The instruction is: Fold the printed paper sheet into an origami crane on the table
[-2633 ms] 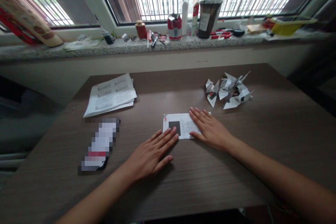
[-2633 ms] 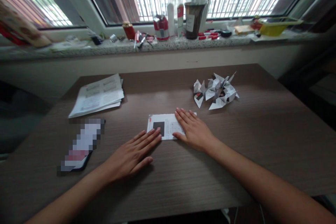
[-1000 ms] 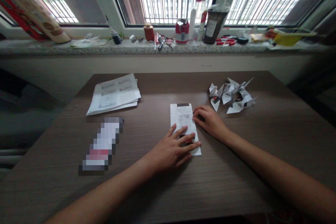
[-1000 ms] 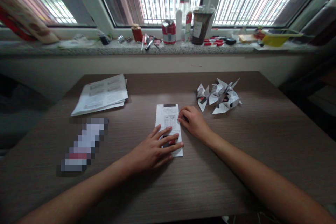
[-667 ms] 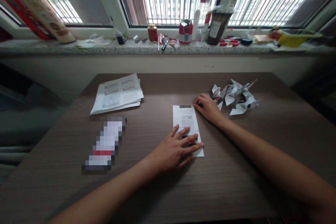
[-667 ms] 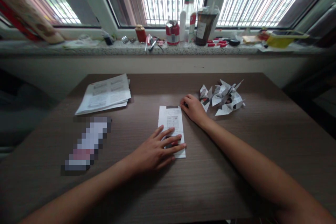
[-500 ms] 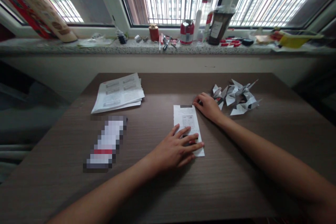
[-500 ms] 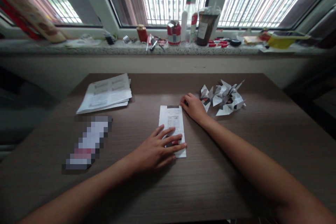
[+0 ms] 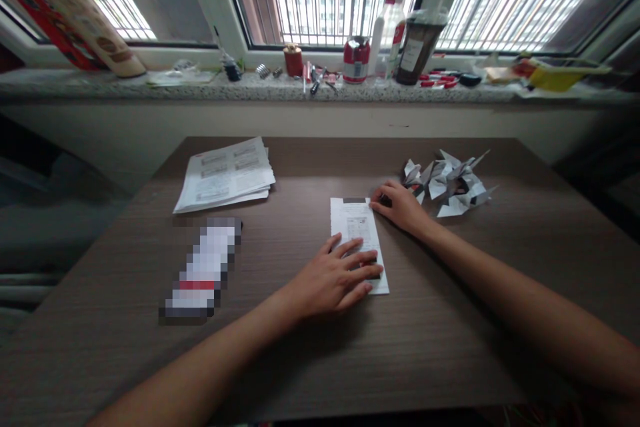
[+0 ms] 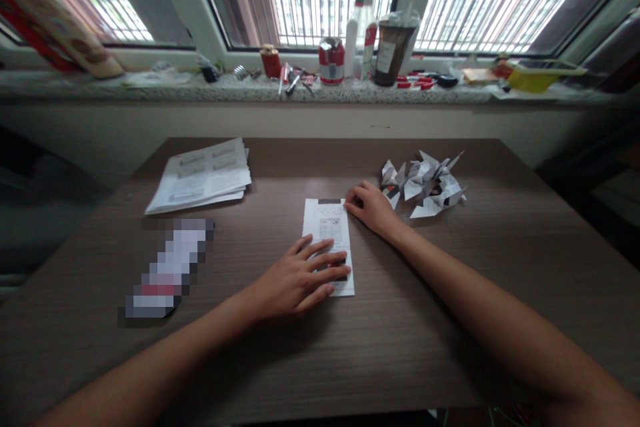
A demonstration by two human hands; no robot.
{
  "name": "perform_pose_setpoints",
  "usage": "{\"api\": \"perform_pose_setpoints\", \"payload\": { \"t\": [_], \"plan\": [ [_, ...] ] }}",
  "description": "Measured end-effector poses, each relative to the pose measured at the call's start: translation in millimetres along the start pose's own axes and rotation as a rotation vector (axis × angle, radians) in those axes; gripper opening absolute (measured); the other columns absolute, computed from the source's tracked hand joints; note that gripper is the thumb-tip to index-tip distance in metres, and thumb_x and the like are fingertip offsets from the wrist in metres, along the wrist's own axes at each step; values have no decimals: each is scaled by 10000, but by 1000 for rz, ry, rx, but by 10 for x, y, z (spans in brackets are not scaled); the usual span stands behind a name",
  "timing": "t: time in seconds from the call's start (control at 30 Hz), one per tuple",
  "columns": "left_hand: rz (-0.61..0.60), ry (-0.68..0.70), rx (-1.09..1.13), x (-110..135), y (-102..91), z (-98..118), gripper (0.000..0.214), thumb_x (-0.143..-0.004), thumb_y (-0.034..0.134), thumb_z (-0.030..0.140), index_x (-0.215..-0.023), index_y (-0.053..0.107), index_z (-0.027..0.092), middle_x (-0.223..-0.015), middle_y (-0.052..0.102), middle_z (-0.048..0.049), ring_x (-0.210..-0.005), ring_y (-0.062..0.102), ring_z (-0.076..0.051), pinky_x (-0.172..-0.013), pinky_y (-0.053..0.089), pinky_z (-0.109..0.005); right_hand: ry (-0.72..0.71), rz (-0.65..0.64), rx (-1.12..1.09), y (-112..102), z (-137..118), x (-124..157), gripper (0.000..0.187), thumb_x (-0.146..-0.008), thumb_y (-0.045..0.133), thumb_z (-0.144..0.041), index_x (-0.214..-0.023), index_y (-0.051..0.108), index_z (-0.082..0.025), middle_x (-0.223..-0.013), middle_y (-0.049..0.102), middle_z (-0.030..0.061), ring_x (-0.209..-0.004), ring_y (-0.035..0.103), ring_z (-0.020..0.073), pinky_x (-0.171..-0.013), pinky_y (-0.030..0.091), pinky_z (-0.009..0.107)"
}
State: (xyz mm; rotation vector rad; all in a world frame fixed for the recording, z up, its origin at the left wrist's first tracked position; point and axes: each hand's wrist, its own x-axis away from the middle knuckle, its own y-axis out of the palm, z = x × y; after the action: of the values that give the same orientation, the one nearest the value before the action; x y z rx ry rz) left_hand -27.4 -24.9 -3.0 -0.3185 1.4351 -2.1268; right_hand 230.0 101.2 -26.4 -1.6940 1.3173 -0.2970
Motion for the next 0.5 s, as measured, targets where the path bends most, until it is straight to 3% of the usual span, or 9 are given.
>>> {"api": "perform_pose_setpoints", "payload": {
  "t": [0.27,0.5],
  "plan": [
    [27,-21,-10,11,46,-54,401,-1038,495,196,-1423,570,278,-1565,517,-74,-1502,423,-296,-1268,255,-601,1,-141,6,-99,-154,269,72,-898,756,-187,-878,689,-206,-934,647,49,-881,621,224,-800,492,353],
    [82,-43,17,20,84,-76,405,-1029,529,218,-1432,500,202,-1506,529,-130,-1450,476,-277,-1290,280,-533,-49,-203,-25,-135,-341,650,95,-897,763,-166,-895,684,-218,-965,652,51,-925,611,239,-823,498,368]
  ]
}}
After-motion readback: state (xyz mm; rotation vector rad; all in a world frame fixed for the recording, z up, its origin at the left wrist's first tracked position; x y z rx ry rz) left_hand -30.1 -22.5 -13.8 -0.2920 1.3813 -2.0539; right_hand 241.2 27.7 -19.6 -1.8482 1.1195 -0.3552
